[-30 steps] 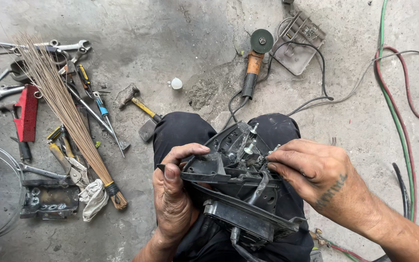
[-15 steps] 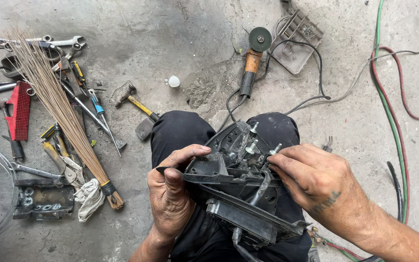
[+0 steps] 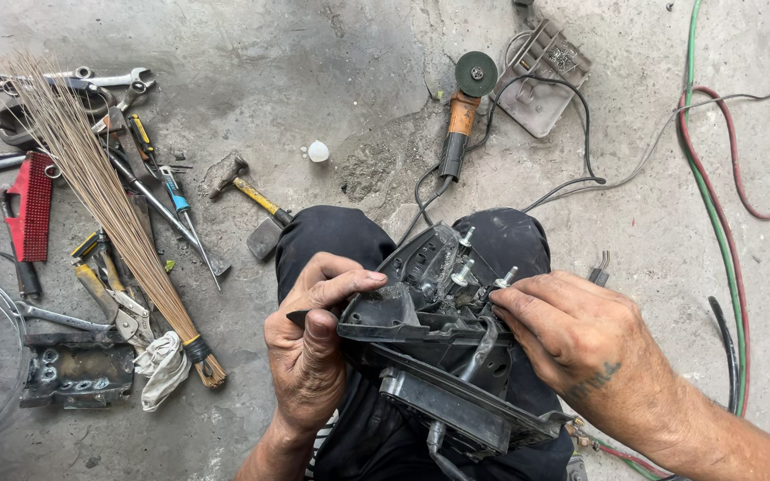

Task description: The person applies lubricant from a small bottle into several pivot points on a black plastic mechanism. They rotate the mechanism to access different areas and continue applying lubricant to multiple joints.

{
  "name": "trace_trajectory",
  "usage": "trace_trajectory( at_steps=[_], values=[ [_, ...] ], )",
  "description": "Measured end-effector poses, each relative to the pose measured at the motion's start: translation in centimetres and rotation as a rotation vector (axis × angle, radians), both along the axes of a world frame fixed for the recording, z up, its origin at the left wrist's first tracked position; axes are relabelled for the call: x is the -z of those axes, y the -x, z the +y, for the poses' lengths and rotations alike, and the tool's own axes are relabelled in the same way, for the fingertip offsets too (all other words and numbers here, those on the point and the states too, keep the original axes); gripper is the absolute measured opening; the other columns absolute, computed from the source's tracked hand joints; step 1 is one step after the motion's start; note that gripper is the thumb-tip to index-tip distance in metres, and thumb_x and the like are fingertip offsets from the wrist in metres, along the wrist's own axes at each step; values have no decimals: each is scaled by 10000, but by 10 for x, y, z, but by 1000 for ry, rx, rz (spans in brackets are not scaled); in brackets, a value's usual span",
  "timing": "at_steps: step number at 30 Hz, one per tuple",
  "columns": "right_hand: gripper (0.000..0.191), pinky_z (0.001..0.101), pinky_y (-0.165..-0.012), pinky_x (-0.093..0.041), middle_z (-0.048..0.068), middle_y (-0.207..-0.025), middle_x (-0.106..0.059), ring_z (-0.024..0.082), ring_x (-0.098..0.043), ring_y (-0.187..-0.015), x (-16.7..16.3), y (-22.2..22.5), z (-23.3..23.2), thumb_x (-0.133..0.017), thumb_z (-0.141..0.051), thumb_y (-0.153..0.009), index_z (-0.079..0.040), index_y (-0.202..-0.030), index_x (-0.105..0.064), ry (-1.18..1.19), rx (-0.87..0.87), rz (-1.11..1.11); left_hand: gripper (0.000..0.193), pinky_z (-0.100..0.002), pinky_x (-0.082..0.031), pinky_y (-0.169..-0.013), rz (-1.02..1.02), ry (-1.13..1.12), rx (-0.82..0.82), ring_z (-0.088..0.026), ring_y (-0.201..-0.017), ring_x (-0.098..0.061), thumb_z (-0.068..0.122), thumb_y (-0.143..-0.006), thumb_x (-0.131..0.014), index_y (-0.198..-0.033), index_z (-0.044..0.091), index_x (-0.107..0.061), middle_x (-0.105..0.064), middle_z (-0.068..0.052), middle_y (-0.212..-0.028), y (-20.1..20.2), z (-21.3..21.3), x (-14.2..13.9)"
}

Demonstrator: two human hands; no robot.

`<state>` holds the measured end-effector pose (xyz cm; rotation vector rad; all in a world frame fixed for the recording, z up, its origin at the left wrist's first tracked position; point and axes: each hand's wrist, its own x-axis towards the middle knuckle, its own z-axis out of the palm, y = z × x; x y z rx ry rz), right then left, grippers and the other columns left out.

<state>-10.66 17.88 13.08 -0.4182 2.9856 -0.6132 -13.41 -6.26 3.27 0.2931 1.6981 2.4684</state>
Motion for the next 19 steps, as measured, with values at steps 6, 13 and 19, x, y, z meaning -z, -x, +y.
trace_trajectory(
  at_steps=[6, 13, 19],
  values=[
    [229, 354, -652, -594, 113, -903, -741, 266, -736, -798, 1, 3, 1, -770, -52, -759, -6, -980, -730, -3, 7, -19, 534, -390, -523, -1061, 15, -135, 18, -230, -1200, -611, 526, -1094, -555, -1076, 35, -763, -649, -144, -1274, 13, 9, 8],
    [298, 364, -665, -583, 122, -942, -726, 274, -717, -829, -1, 5, 1, -767, -37, -725, 1, -1017, -724, -19, -31, -11, 454, -559, -434, -1175, 62, -354, 130, -311, -1067, -685, 455, -1122, -575, -1037, 36, -729, -716, -150, -994, 26, 18, 23],
    [345, 367, -693, -578, 126, -970, -718, 275, -702, -862, -1, 4, 2, -742, -6, -712, 4, -1056, -718, -67, -54, -27, 431, -557, -431, -1152, 38, -401, 163, -284, -1016, -670, 438, -1114, -604, -1030, 35, -729, -706, -145, -933, 27, 16, 29]
  ],
)
